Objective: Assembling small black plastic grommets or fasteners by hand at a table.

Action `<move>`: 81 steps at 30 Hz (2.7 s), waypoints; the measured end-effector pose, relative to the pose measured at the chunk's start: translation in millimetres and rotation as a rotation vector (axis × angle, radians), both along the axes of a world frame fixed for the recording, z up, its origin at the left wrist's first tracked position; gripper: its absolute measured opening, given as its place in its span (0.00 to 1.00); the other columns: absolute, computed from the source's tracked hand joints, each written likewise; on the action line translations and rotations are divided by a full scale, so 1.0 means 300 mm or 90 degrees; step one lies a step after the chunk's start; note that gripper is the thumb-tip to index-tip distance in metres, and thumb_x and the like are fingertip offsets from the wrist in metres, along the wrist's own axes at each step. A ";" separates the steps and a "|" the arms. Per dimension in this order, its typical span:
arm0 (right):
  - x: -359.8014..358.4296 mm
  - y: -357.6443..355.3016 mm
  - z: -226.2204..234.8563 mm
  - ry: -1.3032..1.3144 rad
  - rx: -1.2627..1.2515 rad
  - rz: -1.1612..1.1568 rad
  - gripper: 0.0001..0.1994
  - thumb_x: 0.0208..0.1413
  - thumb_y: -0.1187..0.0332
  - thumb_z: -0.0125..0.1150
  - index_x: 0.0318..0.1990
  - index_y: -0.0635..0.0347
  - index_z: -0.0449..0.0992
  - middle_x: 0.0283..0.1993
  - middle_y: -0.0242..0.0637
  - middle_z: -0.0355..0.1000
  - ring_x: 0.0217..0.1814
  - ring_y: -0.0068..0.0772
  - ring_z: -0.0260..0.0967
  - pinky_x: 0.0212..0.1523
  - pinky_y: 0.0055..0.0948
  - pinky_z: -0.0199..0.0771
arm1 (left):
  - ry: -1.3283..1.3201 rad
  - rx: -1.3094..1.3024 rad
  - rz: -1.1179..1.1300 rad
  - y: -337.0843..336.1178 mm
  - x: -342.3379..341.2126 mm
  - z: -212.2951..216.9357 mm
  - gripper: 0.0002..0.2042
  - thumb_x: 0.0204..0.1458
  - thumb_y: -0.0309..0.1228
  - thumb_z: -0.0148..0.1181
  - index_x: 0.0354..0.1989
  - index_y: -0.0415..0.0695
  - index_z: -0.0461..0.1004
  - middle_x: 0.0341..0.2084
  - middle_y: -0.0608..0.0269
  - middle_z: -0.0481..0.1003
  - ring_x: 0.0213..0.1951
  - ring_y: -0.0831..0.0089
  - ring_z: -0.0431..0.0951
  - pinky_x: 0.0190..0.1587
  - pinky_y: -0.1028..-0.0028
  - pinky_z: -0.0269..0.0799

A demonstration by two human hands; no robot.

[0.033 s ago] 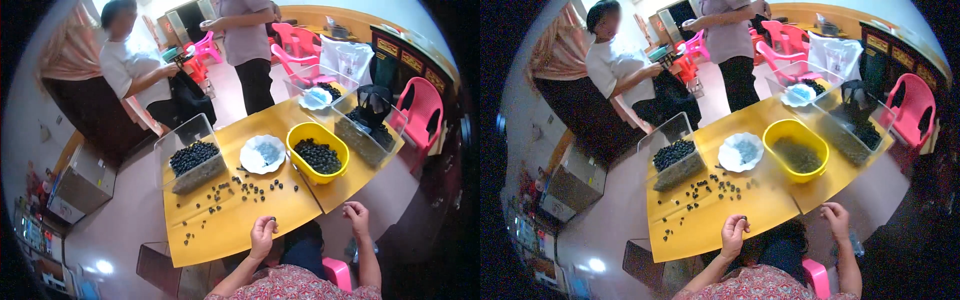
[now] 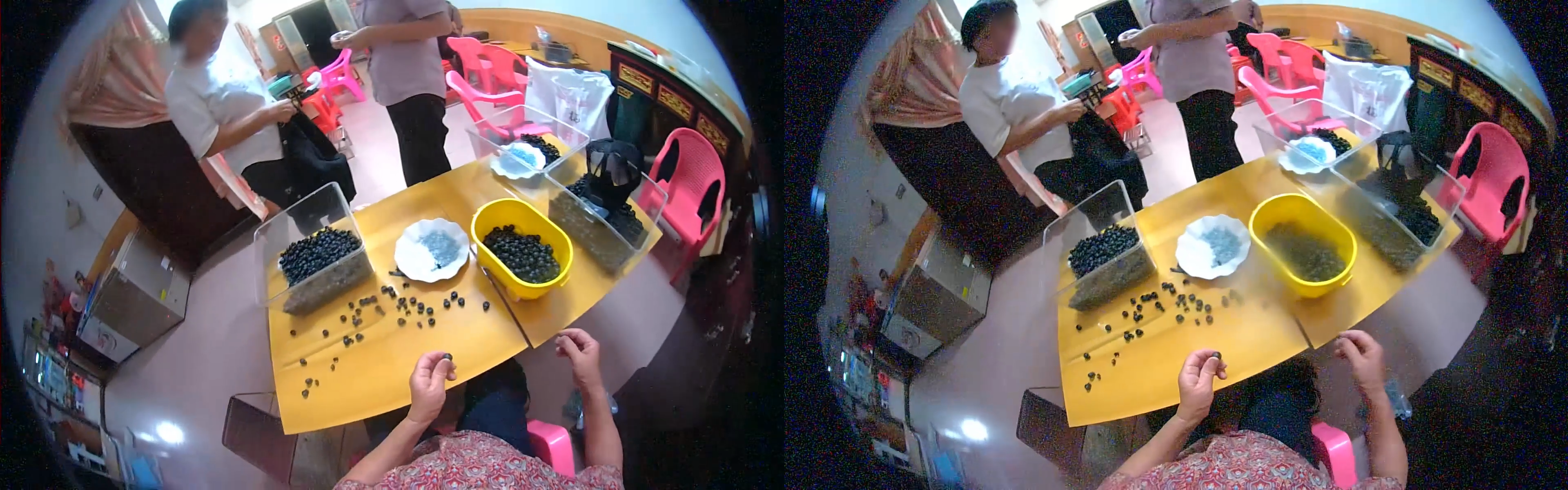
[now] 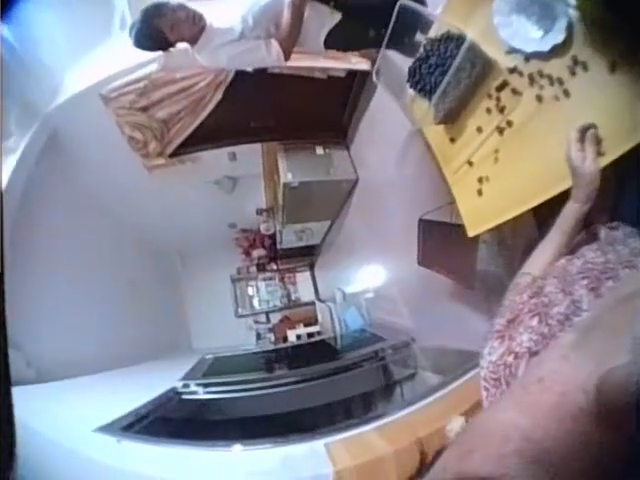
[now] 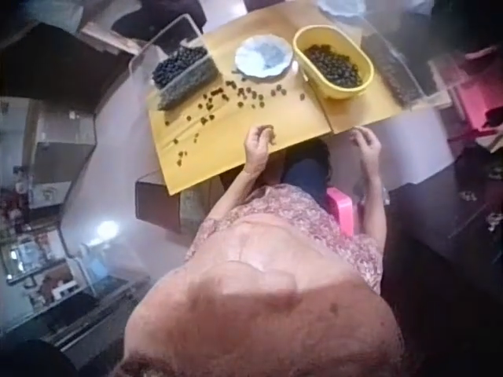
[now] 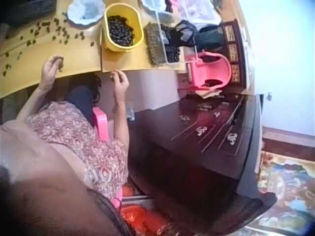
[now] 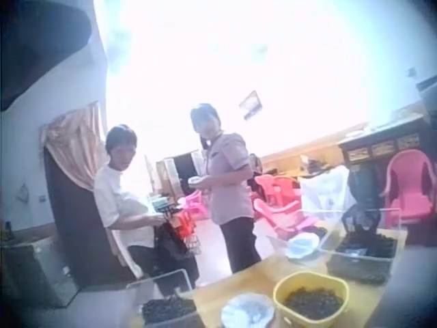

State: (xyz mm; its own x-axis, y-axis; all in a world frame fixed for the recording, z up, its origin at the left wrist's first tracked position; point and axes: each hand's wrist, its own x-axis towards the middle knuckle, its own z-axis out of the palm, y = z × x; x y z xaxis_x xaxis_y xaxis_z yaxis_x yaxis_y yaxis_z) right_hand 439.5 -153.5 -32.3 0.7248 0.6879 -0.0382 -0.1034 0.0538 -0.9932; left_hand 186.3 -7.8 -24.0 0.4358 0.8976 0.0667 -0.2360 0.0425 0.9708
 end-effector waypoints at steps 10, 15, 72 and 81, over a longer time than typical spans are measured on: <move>-0.378 0.346 0.257 -0.049 0.043 0.341 0.07 0.52 0.79 0.56 0.38 0.69 0.75 0.36 0.37 0.72 0.37 0.24 0.70 0.39 0.22 0.71 | -0.105 -0.102 0.060 0.046 -0.109 0.188 0.09 0.59 0.28 0.49 0.42 0.35 0.69 0.28 0.59 0.73 0.28 0.76 0.72 0.35 0.78 0.69; -0.470 0.415 0.302 0.082 0.163 0.420 0.09 0.50 0.83 0.56 0.41 0.69 0.74 0.42 0.39 0.71 0.43 0.28 0.71 0.45 0.24 0.74 | -0.232 -0.159 0.041 0.065 -0.157 0.214 0.08 0.56 0.27 0.53 0.42 0.36 0.69 0.29 0.59 0.74 0.28 0.76 0.73 0.34 0.79 0.72; -0.428 0.457 0.201 -0.465 0.202 0.496 0.13 0.38 0.75 0.69 0.36 0.62 0.79 0.30 0.35 0.71 0.32 0.27 0.70 0.31 0.23 0.69 | -0.366 -0.491 -0.185 0.064 -0.174 0.046 0.13 0.54 0.30 0.57 0.44 0.35 0.71 0.31 0.57 0.75 0.30 0.72 0.75 0.34 0.74 0.72; -0.454 0.467 0.186 -0.469 0.190 0.488 0.13 0.38 0.75 0.69 0.36 0.61 0.79 0.30 0.35 0.70 0.31 0.27 0.70 0.29 0.23 0.69 | -0.308 -0.512 -0.158 0.064 -0.186 0.051 0.14 0.53 0.34 0.57 0.43 0.37 0.72 0.32 0.59 0.75 0.31 0.72 0.74 0.36 0.71 0.71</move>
